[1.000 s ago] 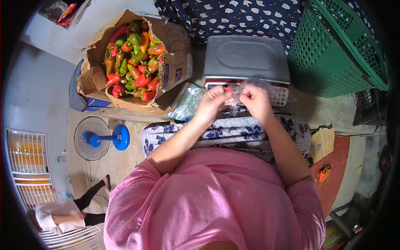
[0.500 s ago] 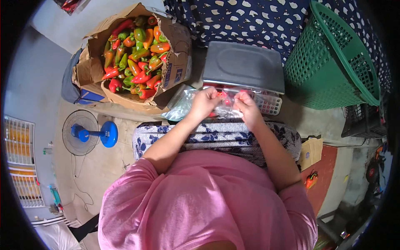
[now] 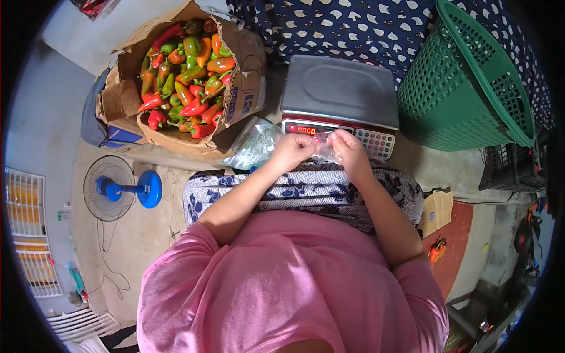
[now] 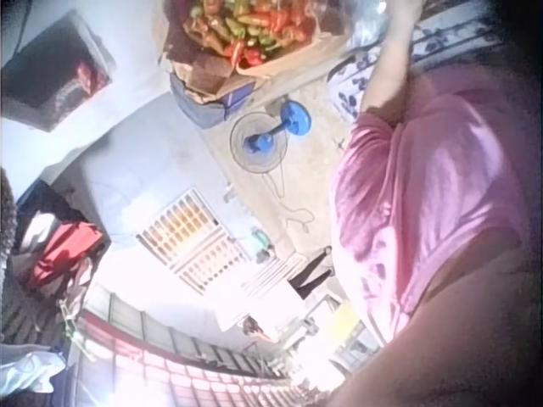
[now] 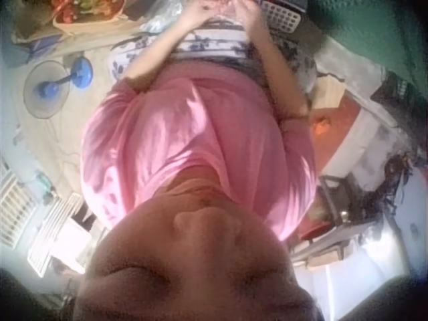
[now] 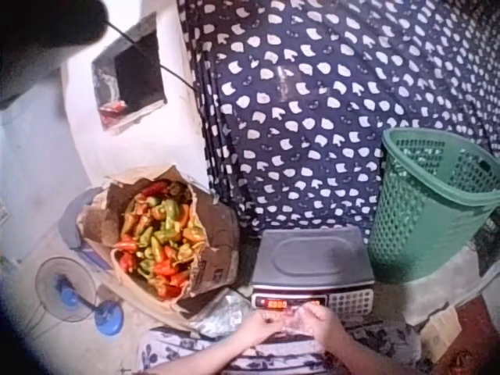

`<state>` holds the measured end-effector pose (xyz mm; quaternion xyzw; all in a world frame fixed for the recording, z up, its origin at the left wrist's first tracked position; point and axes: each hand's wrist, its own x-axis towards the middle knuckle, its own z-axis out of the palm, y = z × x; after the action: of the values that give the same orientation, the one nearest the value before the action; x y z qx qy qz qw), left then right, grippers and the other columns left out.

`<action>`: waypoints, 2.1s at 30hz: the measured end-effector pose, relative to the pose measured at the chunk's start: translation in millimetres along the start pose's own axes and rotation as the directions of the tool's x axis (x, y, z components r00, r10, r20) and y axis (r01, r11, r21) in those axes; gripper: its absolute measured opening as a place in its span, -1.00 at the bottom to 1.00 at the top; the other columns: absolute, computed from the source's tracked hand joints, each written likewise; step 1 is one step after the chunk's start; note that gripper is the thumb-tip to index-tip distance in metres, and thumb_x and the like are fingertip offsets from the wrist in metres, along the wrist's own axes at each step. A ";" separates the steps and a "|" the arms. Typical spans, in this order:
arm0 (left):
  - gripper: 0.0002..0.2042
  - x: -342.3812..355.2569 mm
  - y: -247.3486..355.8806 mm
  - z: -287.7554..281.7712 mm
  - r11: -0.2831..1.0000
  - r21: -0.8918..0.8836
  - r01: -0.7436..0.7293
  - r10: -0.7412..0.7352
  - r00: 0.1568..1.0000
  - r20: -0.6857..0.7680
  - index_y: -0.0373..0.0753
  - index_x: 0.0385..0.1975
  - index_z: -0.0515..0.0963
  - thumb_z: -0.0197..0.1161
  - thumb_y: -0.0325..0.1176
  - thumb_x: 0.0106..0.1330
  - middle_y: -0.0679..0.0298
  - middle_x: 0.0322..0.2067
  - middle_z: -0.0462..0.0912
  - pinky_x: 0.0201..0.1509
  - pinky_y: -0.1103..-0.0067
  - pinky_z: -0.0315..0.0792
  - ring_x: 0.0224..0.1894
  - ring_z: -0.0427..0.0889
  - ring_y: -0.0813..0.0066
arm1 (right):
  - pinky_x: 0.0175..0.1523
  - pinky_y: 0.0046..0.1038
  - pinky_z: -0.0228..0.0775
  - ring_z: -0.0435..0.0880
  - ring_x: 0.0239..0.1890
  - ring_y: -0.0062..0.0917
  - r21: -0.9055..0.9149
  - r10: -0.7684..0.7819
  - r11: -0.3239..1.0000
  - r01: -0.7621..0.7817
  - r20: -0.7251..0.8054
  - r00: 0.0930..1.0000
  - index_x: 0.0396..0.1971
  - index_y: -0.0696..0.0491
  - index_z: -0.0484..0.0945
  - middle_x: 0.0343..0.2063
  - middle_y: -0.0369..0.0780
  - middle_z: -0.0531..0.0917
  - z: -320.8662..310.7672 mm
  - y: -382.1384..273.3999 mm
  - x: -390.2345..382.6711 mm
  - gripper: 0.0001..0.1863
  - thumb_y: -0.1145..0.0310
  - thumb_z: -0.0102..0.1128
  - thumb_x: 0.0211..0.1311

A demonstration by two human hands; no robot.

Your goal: The person takes peppers from a cardboard box, weighs them on a digital scale, and puts them into a plastic bag, which they then tie closed.

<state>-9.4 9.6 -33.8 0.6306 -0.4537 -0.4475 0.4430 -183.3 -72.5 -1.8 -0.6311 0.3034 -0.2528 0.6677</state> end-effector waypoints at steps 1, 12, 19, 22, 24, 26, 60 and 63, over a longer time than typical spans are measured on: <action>-0.90 -0.1 3.6 -3.3 0.921 0.311 -0.234 0.282 0.952 -0.119 -0.30 -0.49 0.61 0.29 -0.42 0.19 0.44 -0.62 0.50 -0.29 0.57 0.40 -0.47 0.49 0.58 | -0.30 -0.68 0.27 0.40 -0.43 -0.79 0.050 0.045 0.998 -0.045 0.000 0.999 -0.34 0.13 0.53 -0.51 -0.41 0.51 3.1 -6.2 -2.3 -0.80 0.32 0.02 0.38; -0.82 -7.5 31.4 -7.9 0.917 -0.343 -0.205 0.208 0.978 -0.028 -0.27 -0.61 0.43 0.12 -0.46 0.26 0.48 -0.59 0.42 -0.24 0.69 0.34 -0.41 0.44 0.70 | -0.31 -0.61 0.34 0.49 -0.44 -0.74 0.016 0.121 0.993 -0.120 -0.092 0.988 -0.27 0.20 0.56 -0.54 -0.33 0.58 -2.9 24.3 11.4 -0.74 0.29 0.08 0.36; -0.76 -8.8 40.5 22.2 0.912 -0.177 -0.371 0.335 0.920 -0.204 -0.26 -0.32 0.44 0.33 -0.27 0.24 0.51 -0.54 0.39 -0.27 0.74 0.30 -0.40 0.37 0.73 | -0.33 -0.64 0.29 0.42 -0.51 -0.79 0.021 -0.002 1.000 0.004 -0.078 0.997 -0.28 0.18 0.60 -0.61 -0.39 0.53 0.2 14.4 4.9 -0.68 0.23 -0.02 0.43; -0.79 -7.8 25.0 3.6 0.998 0.063 -0.019 0.020 1.000 -0.024 -0.27 -0.31 0.59 0.27 -0.25 0.23 0.39 -0.44 0.58 -0.11 0.59 0.40 -0.32 0.57 0.54 | -0.39 -0.65 0.24 0.37 -0.56 -0.80 0.029 0.076 0.997 -0.073 -0.111 0.991 -0.32 0.16 0.62 -0.68 -0.39 0.46 -2.6 -1.2 2.4 -0.61 0.15 -0.06 0.45; -0.81 -4.0 22.9 -3.5 0.851 0.507 -0.136 0.172 0.985 -0.024 -0.25 -0.41 0.63 0.28 -0.25 0.16 0.27 -0.48 0.63 -0.14 0.53 0.42 -0.34 0.61 0.45 | -0.42 -0.64 0.21 0.34 -0.60 -0.80 0.116 0.105 0.989 -0.089 -0.145 0.984 -0.34 0.15 0.63 -0.72 -0.40 0.42 -4.1 -8.4 0.4 -0.57 0.11 -0.09 0.46; -0.86 -2.5 25.2 -6.0 0.857 0.495 -0.142 0.188 0.981 -0.044 -0.20 -0.47 0.59 0.27 -0.27 0.11 0.21 -0.51 0.59 -0.11 0.41 0.36 -0.35 0.61 0.36 | -0.50 -0.62 0.15 0.27 -0.67 -0.77 0.224 0.012 0.974 0.025 -0.162 0.987 -0.37 0.13 0.63 -0.77 -0.41 0.34 -4.7 -13.1 -1.6 -0.54 0.09 -0.13 0.48; -0.86 -12.1 20.1 15.1 0.967 -0.014 -0.255 0.251 0.959 -0.130 -0.26 -0.32 0.37 0.14 -0.47 0.14 0.36 -0.49 0.49 -0.29 0.61 0.37 -0.43 0.46 0.62 | -0.20 -0.52 0.43 0.61 -0.35 -0.54 -0.267 -0.238 0.934 0.237 0.027 0.971 -0.19 0.17 0.53 -0.34 -0.19 0.63 -8.1 6.9 6.7 -0.81 0.57 0.02 0.22; -0.88 -9.1 19.8 12.6 0.962 0.188 -0.197 0.229 0.959 -0.166 -0.30 -0.38 0.45 0.19 -0.45 0.12 0.27 -0.57 0.56 -0.33 0.56 0.42 -0.51 0.55 0.53 | -0.23 -0.57 0.41 0.56 -0.35 -0.63 0.102 -0.058 0.993 0.060 -0.019 0.998 -0.18 0.14 0.52 -0.34 -0.29 0.60 -13.0 7.4 5.5 -0.81 0.57 -0.04 0.25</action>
<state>-26.8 12.7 -15.9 0.6524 -0.5121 -0.2960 0.4738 -189.3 -84.8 -9.9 -0.6027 0.2767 -0.2927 0.6889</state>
